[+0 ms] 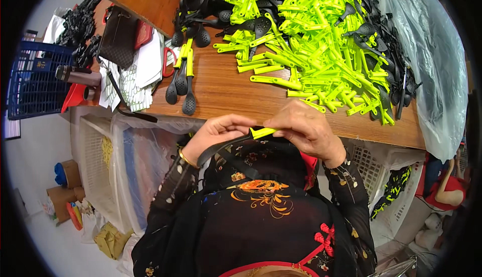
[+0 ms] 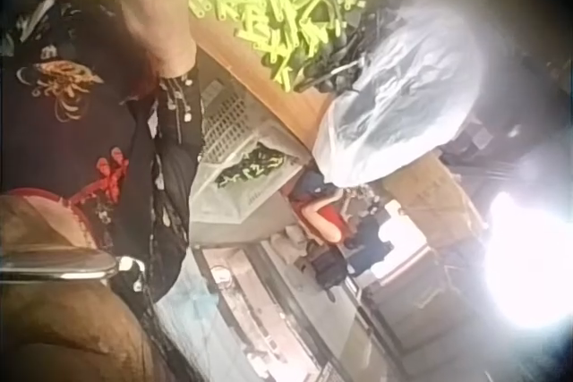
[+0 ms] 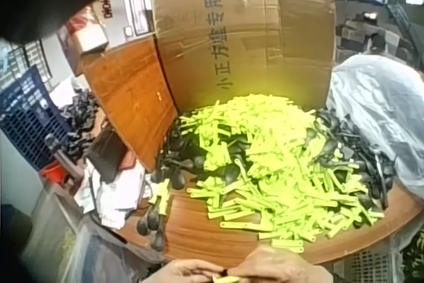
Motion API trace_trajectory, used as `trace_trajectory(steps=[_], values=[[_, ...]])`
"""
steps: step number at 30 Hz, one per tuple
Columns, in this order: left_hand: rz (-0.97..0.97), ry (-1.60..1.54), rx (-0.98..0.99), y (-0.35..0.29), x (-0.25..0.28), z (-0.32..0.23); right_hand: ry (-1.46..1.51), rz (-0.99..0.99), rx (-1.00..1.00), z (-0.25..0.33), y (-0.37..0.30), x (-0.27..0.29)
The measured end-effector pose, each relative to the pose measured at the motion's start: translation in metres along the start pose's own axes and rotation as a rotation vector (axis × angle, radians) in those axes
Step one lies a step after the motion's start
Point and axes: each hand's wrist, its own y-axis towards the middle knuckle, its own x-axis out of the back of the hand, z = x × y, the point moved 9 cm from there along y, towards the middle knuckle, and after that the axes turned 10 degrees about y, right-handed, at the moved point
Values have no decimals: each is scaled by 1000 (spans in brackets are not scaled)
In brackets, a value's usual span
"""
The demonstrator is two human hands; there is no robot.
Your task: The person assembles small black plastic bases and yellow plastic tubes into assembled parts at a factory workbench, using a small hammer and pliers.
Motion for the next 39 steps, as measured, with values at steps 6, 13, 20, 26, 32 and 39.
trace_trajectory(steps=[6, 13, 20, 26, 32, 39], values=[[532, -171, 177, -29, -41, -8, -197, 288, 297, 24, 8, -28], [209, -2, 190, -26, -33, -2, -332, 252, 331, 11, 5, -26], [-279, 179, 82, -30, 15, 39, -490, 52, 216, -32, -5, -18], [-594, -63, 32, -58, 69, 64, -764, -529, -48, -32, -78, 155], [-635, -5, 71, -61, 64, 57, -1064, -1013, -577, -65, -260, 328], [-477, -207, 121, -44, 41, 58, -203, -1225, -447, -74, -292, 355]])
